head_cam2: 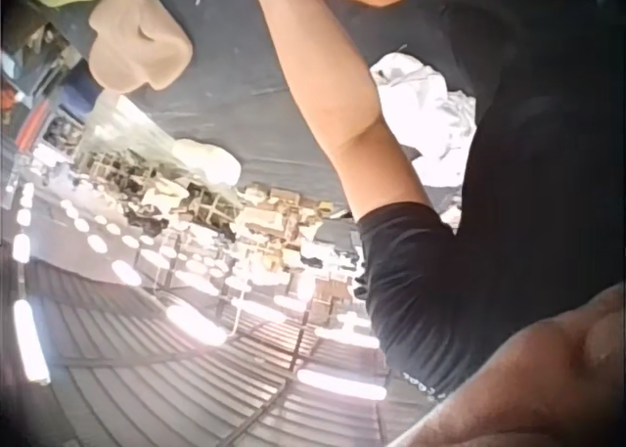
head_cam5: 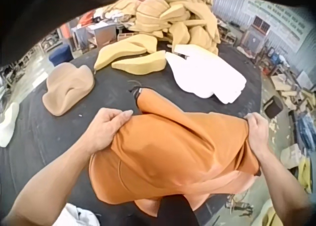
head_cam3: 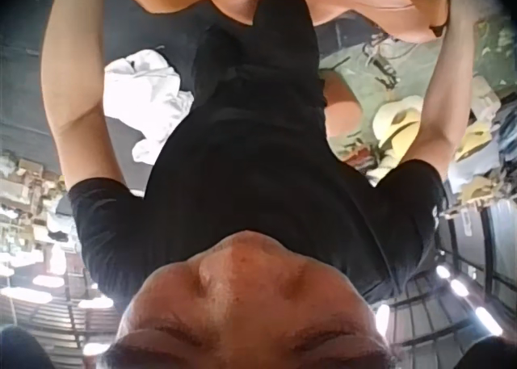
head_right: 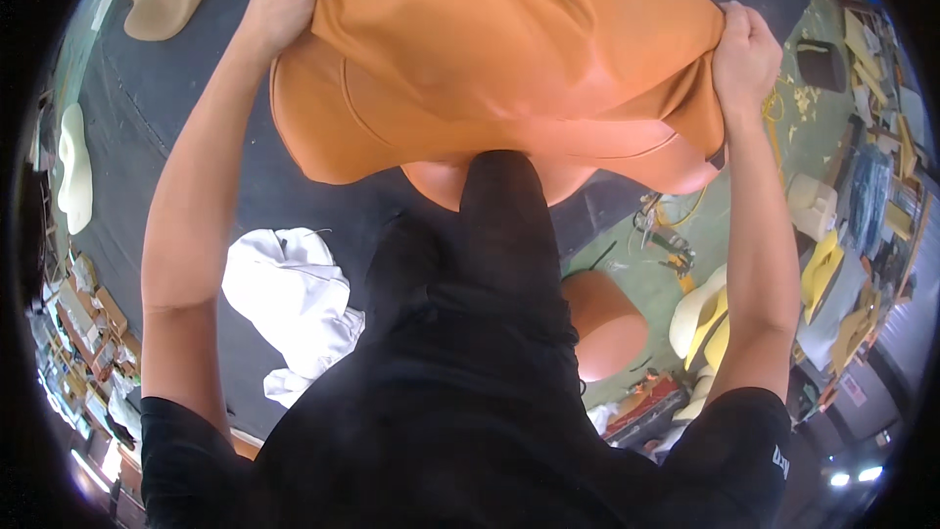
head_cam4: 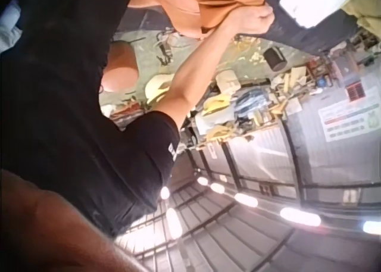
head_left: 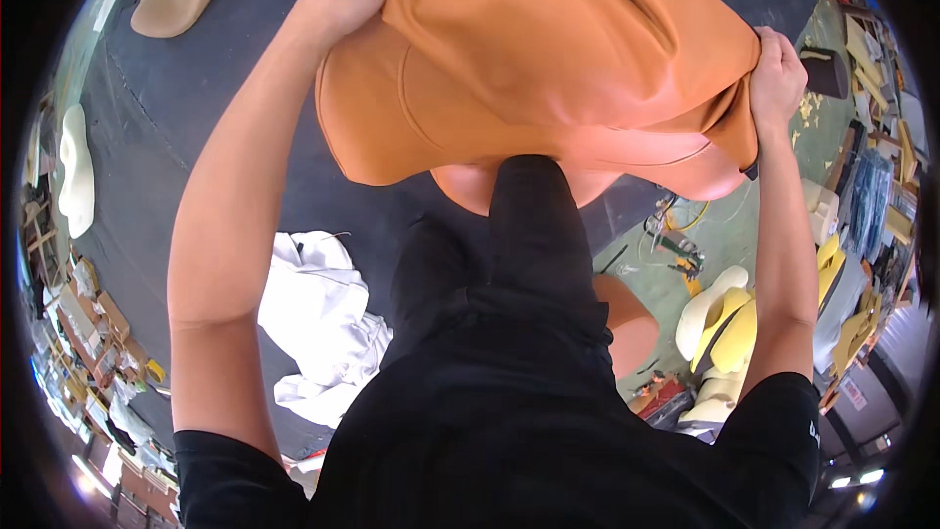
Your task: Manually fitting and smoothing a leather cover onto a foam chair seat component.
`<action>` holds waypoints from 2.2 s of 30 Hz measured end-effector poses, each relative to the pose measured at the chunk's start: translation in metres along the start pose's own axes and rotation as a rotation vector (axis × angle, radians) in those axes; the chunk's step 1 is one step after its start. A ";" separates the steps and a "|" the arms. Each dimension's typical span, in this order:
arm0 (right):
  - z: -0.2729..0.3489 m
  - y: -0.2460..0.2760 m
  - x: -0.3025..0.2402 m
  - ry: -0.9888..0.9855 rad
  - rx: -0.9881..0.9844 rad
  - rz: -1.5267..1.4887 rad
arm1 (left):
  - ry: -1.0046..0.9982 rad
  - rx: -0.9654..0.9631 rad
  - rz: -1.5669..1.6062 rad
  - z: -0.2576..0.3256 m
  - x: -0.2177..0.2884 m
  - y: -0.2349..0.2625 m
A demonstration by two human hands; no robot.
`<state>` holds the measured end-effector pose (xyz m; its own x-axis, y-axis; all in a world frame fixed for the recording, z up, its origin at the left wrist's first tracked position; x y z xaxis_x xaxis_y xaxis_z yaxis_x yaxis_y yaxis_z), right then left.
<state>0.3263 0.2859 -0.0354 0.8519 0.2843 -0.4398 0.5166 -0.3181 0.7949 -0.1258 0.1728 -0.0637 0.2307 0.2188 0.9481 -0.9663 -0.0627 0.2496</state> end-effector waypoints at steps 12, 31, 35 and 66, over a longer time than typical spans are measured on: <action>0.003 0.007 -0.020 0.031 0.037 -0.016 | 0.082 -0.022 -0.025 -0.005 -0.026 0.016; -0.001 0.002 -0.049 0.072 -0.006 0.026 | 0.112 -0.088 0.101 0.004 -0.054 0.041; 0.001 0.000 -0.047 0.086 0.011 -0.008 | 0.061 -0.038 0.067 0.009 -0.048 0.032; -0.014 -0.013 -0.022 0.094 0.001 0.007 | 0.157 -0.061 0.096 -0.007 -0.045 0.023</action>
<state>0.2994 0.2961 -0.0305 0.8437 0.3659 -0.3928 0.5106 -0.3209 0.7977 -0.1595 0.1681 -0.1024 0.1207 0.3641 0.9235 -0.9893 -0.0327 0.1422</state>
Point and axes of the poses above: each hand's wrist, its own z-axis away from the middle knuckle, its own y-axis out of the back of the hand, x = y × z, the point moved 4 cm from there along -z, towards the middle knuckle, and after that the axes turned 10 degrees about y, right-handed, at the moved point
